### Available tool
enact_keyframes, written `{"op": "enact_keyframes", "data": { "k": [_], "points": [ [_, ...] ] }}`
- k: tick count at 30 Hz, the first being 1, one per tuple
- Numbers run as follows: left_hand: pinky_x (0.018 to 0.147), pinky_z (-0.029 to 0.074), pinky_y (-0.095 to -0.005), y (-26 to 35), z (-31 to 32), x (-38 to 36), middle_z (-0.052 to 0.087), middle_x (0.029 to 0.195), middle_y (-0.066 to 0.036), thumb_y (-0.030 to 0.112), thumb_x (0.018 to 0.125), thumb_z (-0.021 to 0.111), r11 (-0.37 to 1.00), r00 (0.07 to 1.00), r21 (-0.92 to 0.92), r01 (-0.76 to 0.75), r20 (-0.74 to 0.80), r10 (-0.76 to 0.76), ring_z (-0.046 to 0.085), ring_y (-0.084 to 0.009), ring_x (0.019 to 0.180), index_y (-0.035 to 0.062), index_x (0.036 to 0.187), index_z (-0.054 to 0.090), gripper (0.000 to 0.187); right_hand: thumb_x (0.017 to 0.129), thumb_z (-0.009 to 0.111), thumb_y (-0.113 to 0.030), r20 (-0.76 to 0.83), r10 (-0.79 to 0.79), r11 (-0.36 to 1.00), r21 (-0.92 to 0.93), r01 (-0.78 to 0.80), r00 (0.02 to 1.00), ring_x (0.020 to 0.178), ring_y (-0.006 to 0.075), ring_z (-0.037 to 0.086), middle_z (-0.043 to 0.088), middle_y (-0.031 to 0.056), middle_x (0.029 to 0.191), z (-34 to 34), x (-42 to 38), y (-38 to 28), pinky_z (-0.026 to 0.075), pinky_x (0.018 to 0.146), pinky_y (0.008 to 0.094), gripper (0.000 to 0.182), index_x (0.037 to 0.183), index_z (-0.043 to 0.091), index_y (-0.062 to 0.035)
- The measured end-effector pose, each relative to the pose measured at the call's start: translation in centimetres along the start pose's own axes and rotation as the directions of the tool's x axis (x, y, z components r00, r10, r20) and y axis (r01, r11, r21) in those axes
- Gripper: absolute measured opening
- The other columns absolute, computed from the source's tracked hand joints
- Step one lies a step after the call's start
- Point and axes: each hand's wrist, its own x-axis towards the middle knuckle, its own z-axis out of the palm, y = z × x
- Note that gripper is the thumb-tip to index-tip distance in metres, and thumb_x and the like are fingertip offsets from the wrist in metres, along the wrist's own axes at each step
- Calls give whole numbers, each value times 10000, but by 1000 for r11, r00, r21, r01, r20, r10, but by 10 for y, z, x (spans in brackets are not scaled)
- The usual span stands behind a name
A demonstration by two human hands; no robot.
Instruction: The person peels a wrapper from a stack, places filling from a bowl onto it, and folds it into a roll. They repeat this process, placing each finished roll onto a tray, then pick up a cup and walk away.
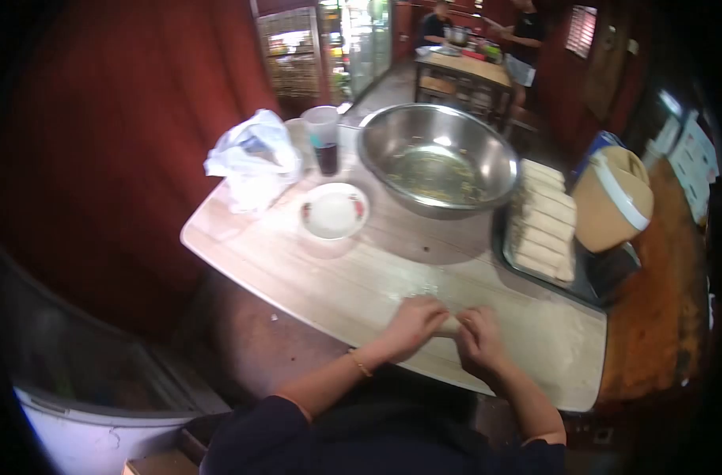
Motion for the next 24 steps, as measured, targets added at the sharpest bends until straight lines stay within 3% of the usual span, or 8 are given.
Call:
{"op": "enact_keyframes", "data": {
  "k": [3, 7, 11, 13, 19, 21, 23, 24],
  "points": [
    [756, 457, -447, 15, -2, 3, 623, 865, -147, 169, 911, 611, 998, 998, 13, 59, 37, -60, 599, -356, 843, 24, 915, 648, 150, 823, 603, -68, 17, 114, 991, -79, -112, 993, 989, 356, 546, 605, 166, 1010, -23, -14, -13, 399, 899, 446, 199, 1019, 613, -39],
    [805, 434, -436, 12, 4, -2, 619, 901, -134, 211, 926, 591, 991, 989, -45, 126, 85, -122, 588, -350, 897, 57, 913, 659, 169, 842, 596, -73, 75, 104, 993, -61, -100, 992, 994, 358, 539, 598, 163, 1017, -24, -13, -9, 390, 907, 444, 183, 1020, 610, -35],
    [829, 419, -451, 8, 3, 6, 623, 910, -124, 222, 929, 591, 997, 995, -25, 70, 76, -68, 587, -337, 916, 61, 939, 657, 175, 860, 596, -95, 50, 112, 993, -51, -109, 992, 993, 371, 528, 597, 157, 1022, -28, -7, -20, 390, 909, 452, 176, 1028, 612, -45],
    [846, 411, -453, 4, 8, 3, 622, 906, -121, 228, 922, 599, 991, 986, 6, 131, 108, -131, 582, -329, 911, 58, 951, 656, 183, 866, 580, -94, 47, 94, 995, -32, -93, 994, 993, 370, 524, 597, 158, 1026, -24, -9, -12, 381, 918, 451, 168, 1024, 610, -42],
    [780, 465, -439, 0, 7, 11, 616, 860, -172, 175, 882, 642, 998, 997, -25, 56, 52, -55, 584, -354, 877, 7, 841, 660, 174, 884, 565, -112, 42, 150, 988, -47, -148, 988, 1003, 361, 522, 590, 152, 998, -25, -10, -18, 372, 908, 439, 149, 1007, 615, -46],
    [767, 480, -426, -10, 10, 12, 634, 857, -186, 166, 883, 639, 995, 991, -49, 88, 108, -82, 611, -345, 844, -5, 867, 663, 174, 894, 555, -126, 26, 166, 985, -49, -165, 986, 1000, 361, 527, 586, 158, 986, -23, -9, -18, 375, 894, 439, 148, 1001, 616, -45],
    [739, 494, -405, -7, 7, 14, 650, 848, -199, 167, 892, 634, 943, 944, -161, 291, 208, -256, 636, -324, 795, -18, 897, 668, 188, 902, 544, -139, 26, 155, 987, -38, -154, 988, 993, 357, 533, 588, 162, 982, -23, -12, -17, 375, 894, 441, 155, 1000, 614, -41],
    [728, 496, -394, -8, 7, 13, 653, 843, -198, 181, 899, 635, 957, 954, -151, 246, 211, -212, 639, -312, 781, -19, 910, 669, 204, 905, 546, -146, 47, 144, 989, -39, -142, 988, 992, 355, 536, 589, 162, 981, -24, -13, -16, 375, 897, 440, 160, 1004, 614, -39]
  ]
}}
